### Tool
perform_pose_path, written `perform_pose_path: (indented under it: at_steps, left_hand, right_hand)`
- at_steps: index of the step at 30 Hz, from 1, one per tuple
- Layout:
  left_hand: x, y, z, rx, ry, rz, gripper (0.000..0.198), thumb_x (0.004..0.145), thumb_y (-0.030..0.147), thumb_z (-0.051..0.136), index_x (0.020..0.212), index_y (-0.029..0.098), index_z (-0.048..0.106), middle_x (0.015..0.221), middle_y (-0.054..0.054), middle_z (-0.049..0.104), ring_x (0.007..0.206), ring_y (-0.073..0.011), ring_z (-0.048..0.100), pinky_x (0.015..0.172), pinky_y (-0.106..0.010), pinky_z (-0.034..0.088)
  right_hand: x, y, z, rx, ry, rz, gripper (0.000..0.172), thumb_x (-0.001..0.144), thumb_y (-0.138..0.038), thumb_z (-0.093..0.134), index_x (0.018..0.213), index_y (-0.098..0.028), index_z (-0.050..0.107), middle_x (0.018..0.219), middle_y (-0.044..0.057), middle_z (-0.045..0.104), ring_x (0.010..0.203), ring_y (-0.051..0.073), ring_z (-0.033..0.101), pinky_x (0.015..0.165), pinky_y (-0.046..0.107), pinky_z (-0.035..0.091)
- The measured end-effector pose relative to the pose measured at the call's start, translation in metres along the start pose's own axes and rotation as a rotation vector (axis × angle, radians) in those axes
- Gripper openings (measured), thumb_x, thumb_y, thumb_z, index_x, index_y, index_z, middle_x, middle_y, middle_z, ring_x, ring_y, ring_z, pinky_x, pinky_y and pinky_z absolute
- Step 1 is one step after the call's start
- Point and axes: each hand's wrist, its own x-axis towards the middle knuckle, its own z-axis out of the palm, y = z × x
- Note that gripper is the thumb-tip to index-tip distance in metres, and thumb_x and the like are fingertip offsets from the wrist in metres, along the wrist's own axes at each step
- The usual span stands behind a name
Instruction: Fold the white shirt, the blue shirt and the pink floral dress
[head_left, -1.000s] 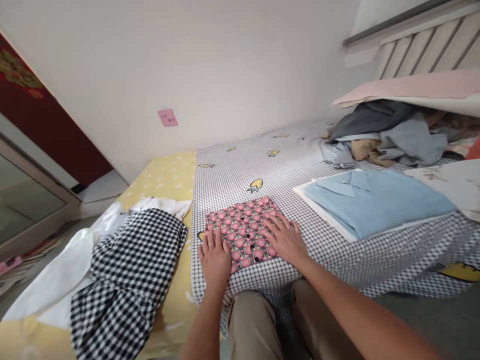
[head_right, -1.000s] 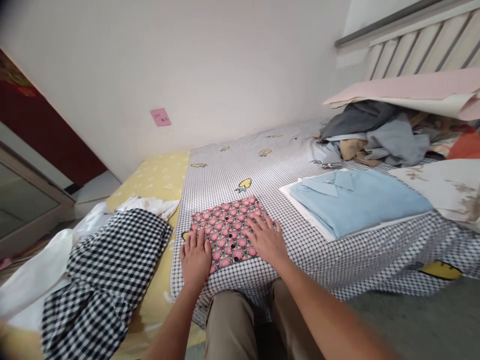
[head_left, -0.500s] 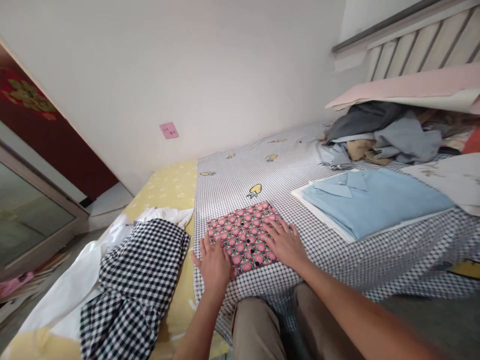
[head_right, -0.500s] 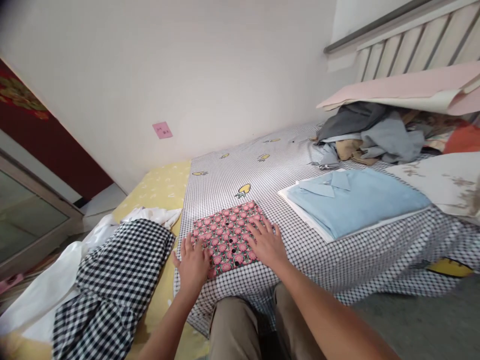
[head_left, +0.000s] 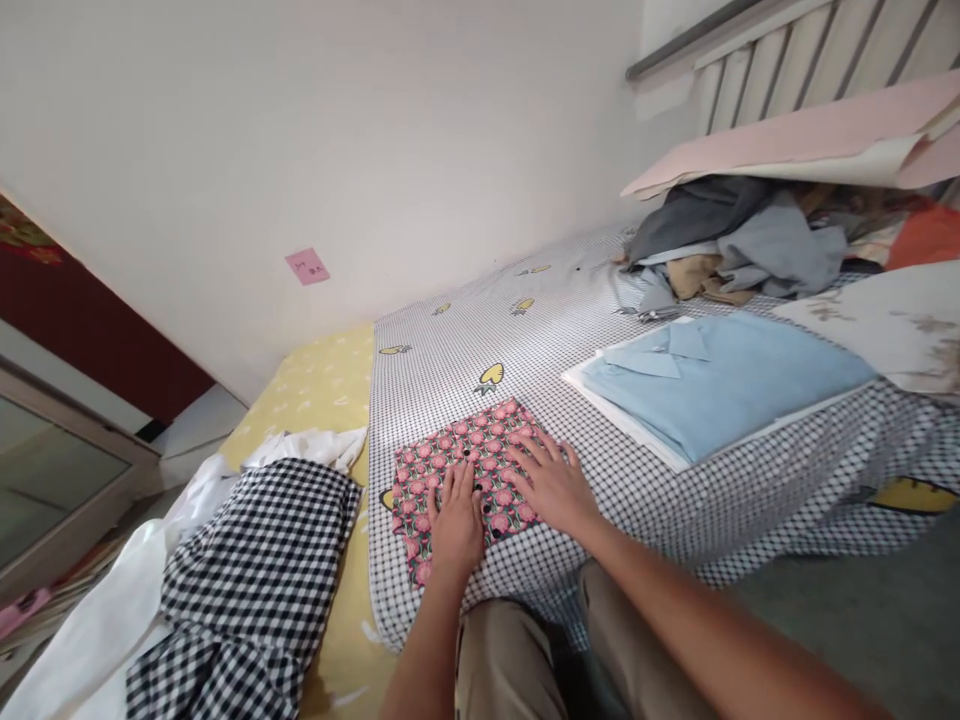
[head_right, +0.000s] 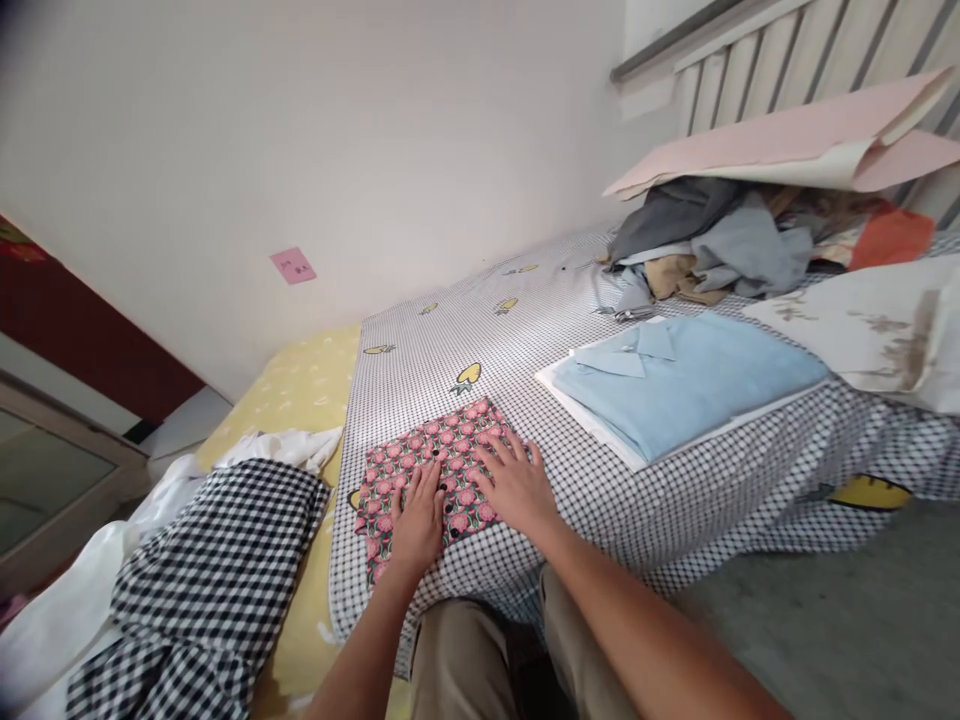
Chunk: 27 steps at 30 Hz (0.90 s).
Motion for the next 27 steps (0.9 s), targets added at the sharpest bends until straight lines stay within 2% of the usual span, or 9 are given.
perform_pose_path:
  at_steps: [4,10,13,16,19,24,27]
  left_hand:
    - [-0.001,0.003,-0.001,-0.011,0.047,-0.056,0.054,0.107,0.028,0.024,0.158,0.028,0.041,0.165,-0.004,0.045,0.157,-0.0210,0.032,0.130,-0.054,0.026]
    - [-0.003,0.006,0.004,0.093,0.071,-0.081,0.053,0.108,0.035,0.026,0.158,0.026,0.041,0.168,-0.003,0.038,0.157,-0.0260,0.032,0.129,-0.055,0.027]
    - [-0.004,0.007,0.007,0.155,0.092,-0.099,0.053,0.107,0.036,0.027,0.158,0.026,0.041,0.168,-0.003,0.038,0.157,-0.0279,0.033,0.129,-0.057,0.029]
    - [-0.005,0.007,0.011,0.200,0.153,-0.102,0.053,0.107,0.036,0.028,0.157,0.026,0.042,0.166,-0.004,0.041,0.156,-0.0292,0.035,0.128,-0.056,0.031]
    - [-0.005,0.006,0.015,0.208,0.191,-0.104,0.052,0.107,0.036,0.031,0.156,0.026,0.043,0.165,-0.004,0.044,0.155,-0.0303,0.037,0.126,-0.057,0.034]
    - [-0.005,0.003,0.022,0.148,0.249,-0.115,0.053,0.107,0.035,0.029,0.158,0.024,0.041,0.165,-0.005,0.045,0.155,-0.0274,0.037,0.127,-0.054,0.033]
    - [-0.004,0.001,0.025,0.089,0.258,-0.125,0.056,0.107,0.036,0.026,0.158,0.017,0.039,0.164,-0.008,0.046,0.155,-0.0282,0.037,0.128,-0.056,0.032]
  right_hand:
    - [0.000,0.002,0.000,0.035,0.011,-0.008,0.045,0.105,-0.050,0.045,0.145,-0.035,0.060,0.161,0.001,0.051,0.152,0.033,0.036,0.121,0.062,0.026]
    - [-0.001,0.005,0.000,0.102,0.047,-0.013,0.040,0.102,-0.044,0.052,0.139,-0.033,0.065,0.156,0.002,0.056,0.149,0.034,0.040,0.121,0.061,0.027]
    - [-0.001,0.009,0.002,0.207,0.075,-0.006,0.037,0.100,-0.038,0.055,0.134,-0.032,0.069,0.151,0.003,0.061,0.146,0.034,0.044,0.120,0.064,0.027]
    - [-0.001,0.020,0.006,0.445,0.144,0.011,0.032,0.098,-0.034,0.053,0.121,-0.033,0.075,0.136,0.004,0.071,0.136,0.031,0.055,0.119,0.062,0.031]
    - [-0.002,0.036,0.007,0.804,0.237,0.077,0.028,0.096,-0.040,0.055,0.108,-0.030,0.078,0.127,0.006,0.074,0.125,0.028,0.063,0.116,0.055,0.041]
    - [-0.005,0.055,0.001,1.356,0.313,0.416,0.037,0.085,-0.052,0.071,0.113,-0.029,0.075,0.121,0.006,0.075,0.119,0.028,0.067,0.111,0.049,0.048]
    - [-0.004,0.057,-0.001,1.501,0.316,0.535,0.042,0.076,-0.055,0.080,0.108,-0.028,0.076,0.117,0.005,0.076,0.117,0.028,0.067,0.110,0.049,0.050]
